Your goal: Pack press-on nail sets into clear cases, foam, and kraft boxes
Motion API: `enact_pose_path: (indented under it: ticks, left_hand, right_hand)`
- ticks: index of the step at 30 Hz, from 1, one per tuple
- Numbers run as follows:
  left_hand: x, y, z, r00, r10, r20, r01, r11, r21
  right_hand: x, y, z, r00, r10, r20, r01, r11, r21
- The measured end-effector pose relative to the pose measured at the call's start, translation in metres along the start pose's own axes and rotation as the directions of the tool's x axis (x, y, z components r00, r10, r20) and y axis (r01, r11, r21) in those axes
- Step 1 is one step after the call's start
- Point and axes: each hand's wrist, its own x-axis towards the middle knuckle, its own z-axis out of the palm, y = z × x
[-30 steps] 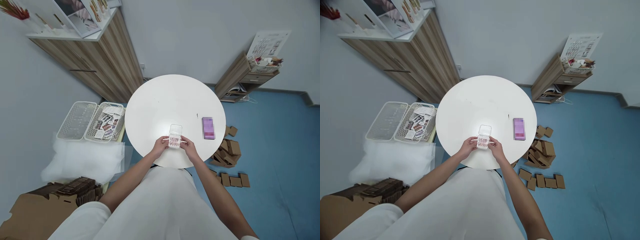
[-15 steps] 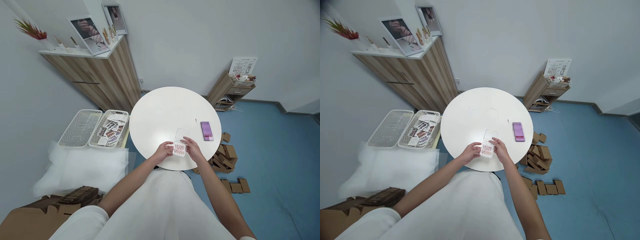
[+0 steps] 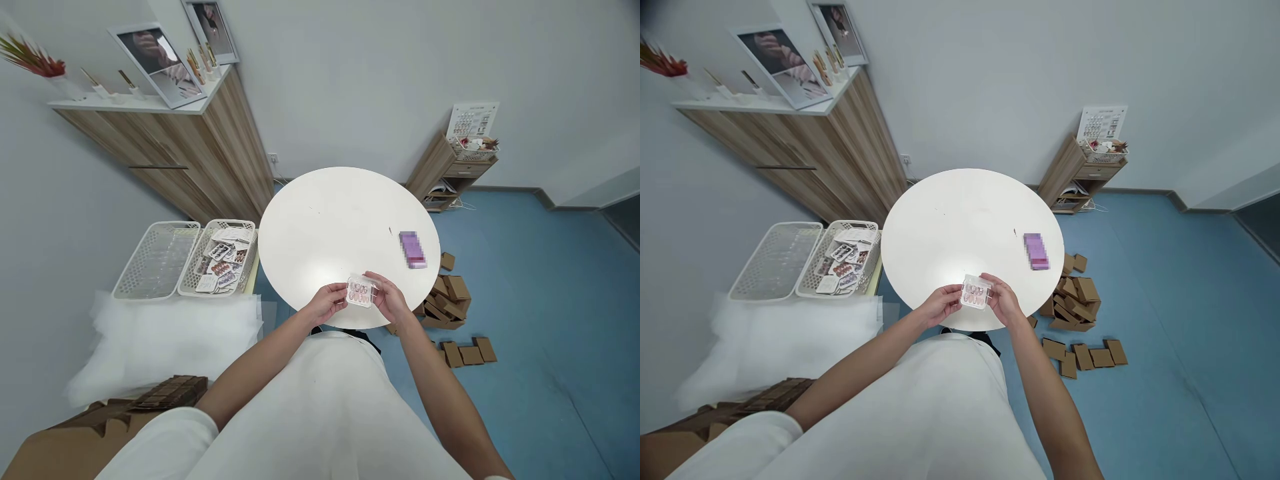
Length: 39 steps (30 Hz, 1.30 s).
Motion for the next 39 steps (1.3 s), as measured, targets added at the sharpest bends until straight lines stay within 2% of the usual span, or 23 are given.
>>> enact_pose_path:
  ticks: [5,10,15,17,20,23,25,29,34,39]
  left_hand:
    - [0.000,-0.004,0.000,1.000,-0.019,-0.019,0.018,0.998,-0.058]
    - [0.003,-0.008,0.003,0.999,0.005,-0.043,-0.008,0.998,-0.065]
    - [0.007,-0.004,0.014,0.996,0.059,-0.067,-0.063,0.997,-0.045]
    - [0.008,-0.002,0.021,0.997,0.067,-0.049,-0.068,0.998,-0.014]
    - [0.011,-0.002,0.031,0.998,0.061,-0.013,-0.058,0.988,0.142]
    - [0.018,-0.008,0.039,0.992,0.095,-0.085,-0.064,0.949,0.307]
    - [0.025,-0.013,0.043,0.982,0.129,-0.140,-0.072,0.932,0.355]
    - [0.039,-0.022,0.051,0.974,0.156,-0.163,-0.083,0.920,0.382]
    - [0.051,-0.031,0.059,0.969,0.173,-0.174,-0.095,0.918,0.384]
    - [0.059,-0.048,0.061,0.949,0.223,-0.221,-0.132,0.923,0.362]
  right_hand:
    - [-0.013,0.010,0.001,0.998,0.026,-0.049,-0.023,0.998,0.061]
    - [-0.030,0.017,0.007,0.994,0.050,-0.101,-0.059,0.994,-0.093]
    - [-0.026,0.012,0.003,0.994,0.045,-0.098,-0.060,0.986,-0.156]
    - [-0.020,0.006,-0.002,0.993,0.038,-0.111,-0.054,0.988,-0.147]
    - [-0.011,-0.001,-0.013,0.990,0.032,-0.139,-0.049,0.991,-0.125]
    - [-0.005,-0.008,-0.025,0.991,0.032,-0.132,-0.049,0.990,-0.130]
    - [-0.003,-0.012,-0.032,0.993,0.033,-0.117,-0.051,0.987,-0.155]
    - [0.001,-0.018,-0.047,0.995,0.047,-0.088,-0.064,0.975,-0.214]
    - [0.011,-0.020,-0.064,0.989,0.030,-0.145,-0.067,0.963,-0.260]
    - [0.017,-0.019,-0.073,0.991,0.034,-0.127,-0.073,0.945,-0.318]
